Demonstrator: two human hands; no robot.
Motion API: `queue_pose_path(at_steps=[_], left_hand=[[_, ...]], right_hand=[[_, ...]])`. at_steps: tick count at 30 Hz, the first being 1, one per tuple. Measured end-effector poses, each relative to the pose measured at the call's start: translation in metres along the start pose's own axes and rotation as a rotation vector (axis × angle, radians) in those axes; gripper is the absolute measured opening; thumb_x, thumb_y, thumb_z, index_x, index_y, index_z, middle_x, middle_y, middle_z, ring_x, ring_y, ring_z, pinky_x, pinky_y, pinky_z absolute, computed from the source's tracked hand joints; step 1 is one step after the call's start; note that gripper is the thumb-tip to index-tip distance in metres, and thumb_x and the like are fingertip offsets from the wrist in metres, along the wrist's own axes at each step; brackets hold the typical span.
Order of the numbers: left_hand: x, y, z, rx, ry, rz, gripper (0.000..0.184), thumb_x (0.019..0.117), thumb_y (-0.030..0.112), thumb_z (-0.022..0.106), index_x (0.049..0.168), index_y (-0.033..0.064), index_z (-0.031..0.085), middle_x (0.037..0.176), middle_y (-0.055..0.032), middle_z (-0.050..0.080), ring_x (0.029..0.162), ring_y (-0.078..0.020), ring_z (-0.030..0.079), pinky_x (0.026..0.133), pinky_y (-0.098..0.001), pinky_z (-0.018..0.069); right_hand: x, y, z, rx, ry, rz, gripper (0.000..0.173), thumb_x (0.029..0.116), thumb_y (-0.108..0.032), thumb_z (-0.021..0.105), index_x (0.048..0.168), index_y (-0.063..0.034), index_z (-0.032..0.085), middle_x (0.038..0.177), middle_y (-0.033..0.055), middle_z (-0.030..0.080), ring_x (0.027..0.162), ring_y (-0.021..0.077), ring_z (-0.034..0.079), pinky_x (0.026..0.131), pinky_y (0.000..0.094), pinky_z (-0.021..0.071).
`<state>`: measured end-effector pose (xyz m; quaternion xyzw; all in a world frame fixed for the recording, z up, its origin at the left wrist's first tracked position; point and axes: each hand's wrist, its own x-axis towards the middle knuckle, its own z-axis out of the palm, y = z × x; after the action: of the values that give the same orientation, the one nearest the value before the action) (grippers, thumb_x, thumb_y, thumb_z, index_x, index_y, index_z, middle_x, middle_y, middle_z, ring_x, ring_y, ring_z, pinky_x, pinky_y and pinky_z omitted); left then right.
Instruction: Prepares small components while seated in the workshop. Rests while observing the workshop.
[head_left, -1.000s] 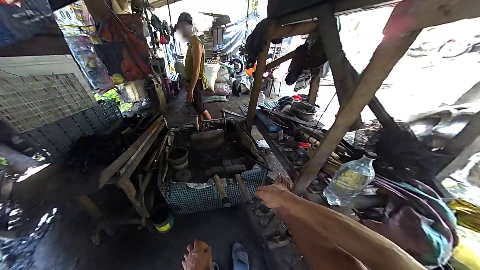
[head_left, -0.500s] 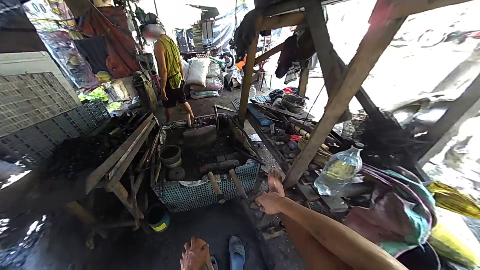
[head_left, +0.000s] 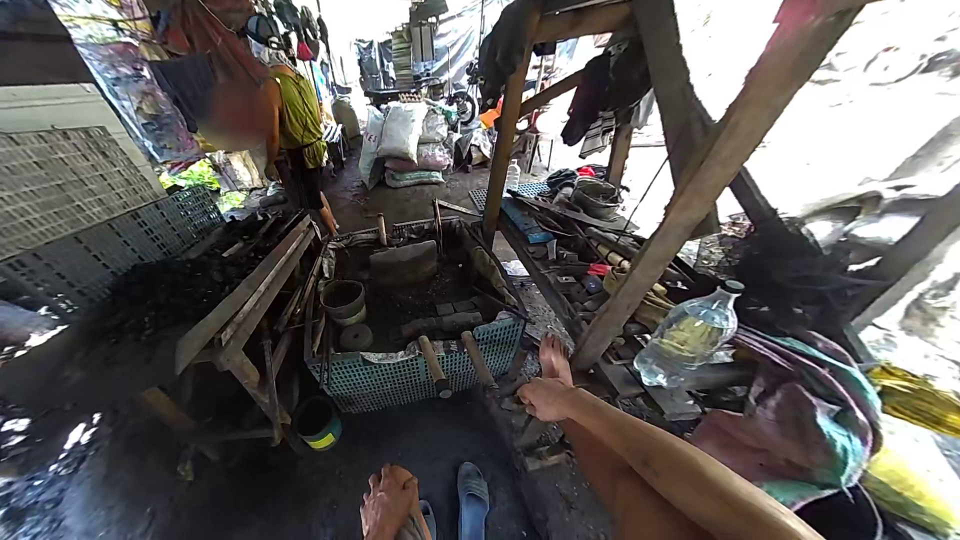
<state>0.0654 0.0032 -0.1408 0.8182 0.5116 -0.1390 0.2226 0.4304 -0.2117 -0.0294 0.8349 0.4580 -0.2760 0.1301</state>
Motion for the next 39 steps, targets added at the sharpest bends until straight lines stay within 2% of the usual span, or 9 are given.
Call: queue_pose_path(at_steps=[19, 22, 33, 36, 39], left_hand=[[0.000, 0.000, -0.002, -0.003, -0.007, 0.001, 0.089, 0.0849, 0.077, 0.056, 0.156, 0.0256, 0.045, 0.153, -0.0135, 0.052, 0.130, -0.0394, 0.058, 0.098, -0.0634, 0.0512], [0.000, 0.000, -0.002, -0.002, -0.002, 0.001, 0.087, 0.0851, 0.077, 0.055, 0.155, 0.0258, 0.046, 0.152, -0.0137, 0.053, 0.129, -0.0394, 0.059, 0.098, -0.0639, 0.0510], [0.001, 0.000, -0.002, 0.000, 0.001, 0.001, 0.088, 0.0856, 0.078, 0.053, 0.156, 0.0259, 0.046, 0.152, -0.0123, 0.053, 0.129, -0.0374, 0.059, 0.098, -0.0628, 0.0513], [-0.001, 0.002, -0.003, -0.021, 0.017, -0.011, 0.093, 0.0848, 0.079, 0.054, 0.159, 0.0241, 0.040, 0.152, -0.0146, 0.052, 0.131, -0.0409, 0.057, 0.100, -0.0653, 0.0495], [-0.005, 0.007, -0.007, -0.031, 0.005, -0.044, 0.106, 0.0809, 0.086, 0.054, 0.164, 0.0230, 0.031, 0.161, -0.0215, 0.039, 0.139, -0.0488, 0.046, 0.104, -0.0712, 0.0430]], right_hand=[[0.003, 0.004, 0.002, -0.014, -0.002, -0.009, 0.032, 0.0985, -0.036, 0.062, 0.118, -0.0124, 0.070, 0.120, 0.0177, 0.071, 0.117, 0.0404, 0.067, 0.093, 0.0670, 0.0535], [0.001, 0.005, 0.000, -0.005, -0.004, -0.013, 0.034, 0.0993, -0.036, 0.062, 0.122, -0.0113, 0.070, 0.123, 0.0185, 0.070, 0.120, 0.0411, 0.065, 0.095, 0.0678, 0.0526], [-0.004, 0.003, -0.008, -0.010, 0.010, -0.016, 0.035, 0.1006, -0.036, 0.060, 0.122, -0.0103, 0.069, 0.123, 0.0179, 0.070, 0.121, 0.0401, 0.065, 0.097, 0.0661, 0.0522], [-0.004, 0.004, -0.007, -0.018, 0.004, -0.029, 0.036, 0.1014, -0.036, 0.060, 0.123, -0.0085, 0.068, 0.124, 0.0193, 0.070, 0.121, 0.0409, 0.064, 0.099, 0.0661, 0.0510], [-0.001, 0.005, -0.003, -0.024, 0.003, -0.031, 0.038, 0.1012, -0.036, 0.060, 0.126, -0.0089, 0.068, 0.126, 0.0201, 0.069, 0.123, 0.0421, 0.063, 0.099, 0.0671, 0.0505]])
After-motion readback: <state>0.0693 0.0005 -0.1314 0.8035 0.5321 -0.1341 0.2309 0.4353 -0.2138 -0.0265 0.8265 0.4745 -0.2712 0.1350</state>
